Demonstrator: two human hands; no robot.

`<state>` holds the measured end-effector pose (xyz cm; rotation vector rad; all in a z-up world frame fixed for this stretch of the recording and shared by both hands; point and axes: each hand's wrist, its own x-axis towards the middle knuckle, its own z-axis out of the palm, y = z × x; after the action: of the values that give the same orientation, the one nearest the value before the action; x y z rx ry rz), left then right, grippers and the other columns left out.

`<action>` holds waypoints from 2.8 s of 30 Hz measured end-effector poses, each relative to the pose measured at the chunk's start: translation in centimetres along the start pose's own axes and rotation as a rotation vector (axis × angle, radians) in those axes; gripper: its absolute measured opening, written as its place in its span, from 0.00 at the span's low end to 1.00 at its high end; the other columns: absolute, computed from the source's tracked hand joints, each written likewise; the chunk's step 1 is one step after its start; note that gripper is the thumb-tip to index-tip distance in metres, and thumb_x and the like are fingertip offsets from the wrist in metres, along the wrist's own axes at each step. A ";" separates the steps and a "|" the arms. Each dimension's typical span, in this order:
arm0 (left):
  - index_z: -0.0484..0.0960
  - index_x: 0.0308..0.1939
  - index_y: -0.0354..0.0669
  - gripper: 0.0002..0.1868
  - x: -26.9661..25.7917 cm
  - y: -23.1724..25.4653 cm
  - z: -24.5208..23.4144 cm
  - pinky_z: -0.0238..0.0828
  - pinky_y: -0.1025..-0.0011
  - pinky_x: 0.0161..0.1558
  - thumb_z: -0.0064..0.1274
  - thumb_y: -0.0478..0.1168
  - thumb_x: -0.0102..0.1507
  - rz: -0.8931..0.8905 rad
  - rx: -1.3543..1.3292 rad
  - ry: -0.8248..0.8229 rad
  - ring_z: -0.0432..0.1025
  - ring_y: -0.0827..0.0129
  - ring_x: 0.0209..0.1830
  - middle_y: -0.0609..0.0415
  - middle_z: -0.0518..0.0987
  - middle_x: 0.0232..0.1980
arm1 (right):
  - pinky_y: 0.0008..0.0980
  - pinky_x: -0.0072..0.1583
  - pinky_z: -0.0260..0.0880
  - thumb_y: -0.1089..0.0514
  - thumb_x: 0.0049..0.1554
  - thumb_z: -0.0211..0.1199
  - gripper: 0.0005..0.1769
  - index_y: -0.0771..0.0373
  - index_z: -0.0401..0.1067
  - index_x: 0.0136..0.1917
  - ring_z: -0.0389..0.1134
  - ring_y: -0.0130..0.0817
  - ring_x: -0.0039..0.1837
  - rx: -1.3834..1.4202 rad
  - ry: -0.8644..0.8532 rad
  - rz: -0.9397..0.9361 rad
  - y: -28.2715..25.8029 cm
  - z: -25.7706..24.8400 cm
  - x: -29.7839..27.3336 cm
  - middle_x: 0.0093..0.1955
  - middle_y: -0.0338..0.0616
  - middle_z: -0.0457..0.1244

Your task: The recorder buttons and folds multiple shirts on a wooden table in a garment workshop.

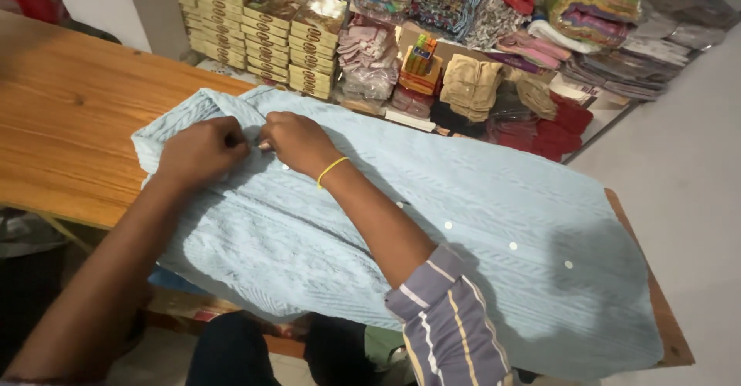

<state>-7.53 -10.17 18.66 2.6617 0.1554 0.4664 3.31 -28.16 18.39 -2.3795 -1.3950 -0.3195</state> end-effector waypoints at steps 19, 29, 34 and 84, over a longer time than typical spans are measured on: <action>0.87 0.37 0.43 0.13 0.1 -0.6 0.1 0.74 0.56 0.42 0.65 0.47 0.55 0.251 -0.045 0.165 0.77 0.52 0.43 0.49 0.83 0.39 | 0.46 0.50 0.69 0.42 0.59 0.61 0.19 0.60 0.71 0.41 0.70 0.46 0.51 0.099 -0.002 0.028 -2.6 -1.6 -0.6 0.42 0.46 0.68; 0.89 0.41 0.48 0.12 0.1 1.0 -1.8 0.74 0.59 0.44 0.62 0.48 0.58 0.130 -0.091 -0.033 0.79 0.54 0.42 0.50 0.85 0.41 | 0.47 0.53 0.69 0.50 0.60 0.59 0.11 0.58 0.73 0.51 0.70 0.48 0.53 0.246 0.104 0.110 0.5 1.6 0.1 0.49 0.45 0.68; 0.87 0.41 0.48 0.15 0.6 1.0 -2.0 0.76 0.60 0.43 0.63 0.50 0.55 0.066 -0.110 -0.179 0.80 0.57 0.39 0.51 0.86 0.39 | 0.44 0.60 0.69 0.53 0.57 0.61 0.08 0.58 0.75 0.47 0.69 0.49 0.59 0.133 0.177 0.086 -1.4 0.7 -0.3 0.51 0.44 0.67; 0.83 0.30 0.31 0.15 2.7 -1.1 2.9 0.68 0.71 0.21 0.56 0.41 0.66 -0.388 -0.758 -0.167 0.72 0.70 0.17 0.51 0.79 0.22 | 0.26 0.36 0.69 0.66 0.56 0.68 0.05 0.71 0.79 0.46 0.68 0.24 0.33 1.087 -0.111 0.365 4.9 4.4 1.4 0.35 0.41 0.70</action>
<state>-4.00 -9.79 16.53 1.8549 0.3545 0.1282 8.33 -27.39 13.99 -1.6477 -0.7864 0.5483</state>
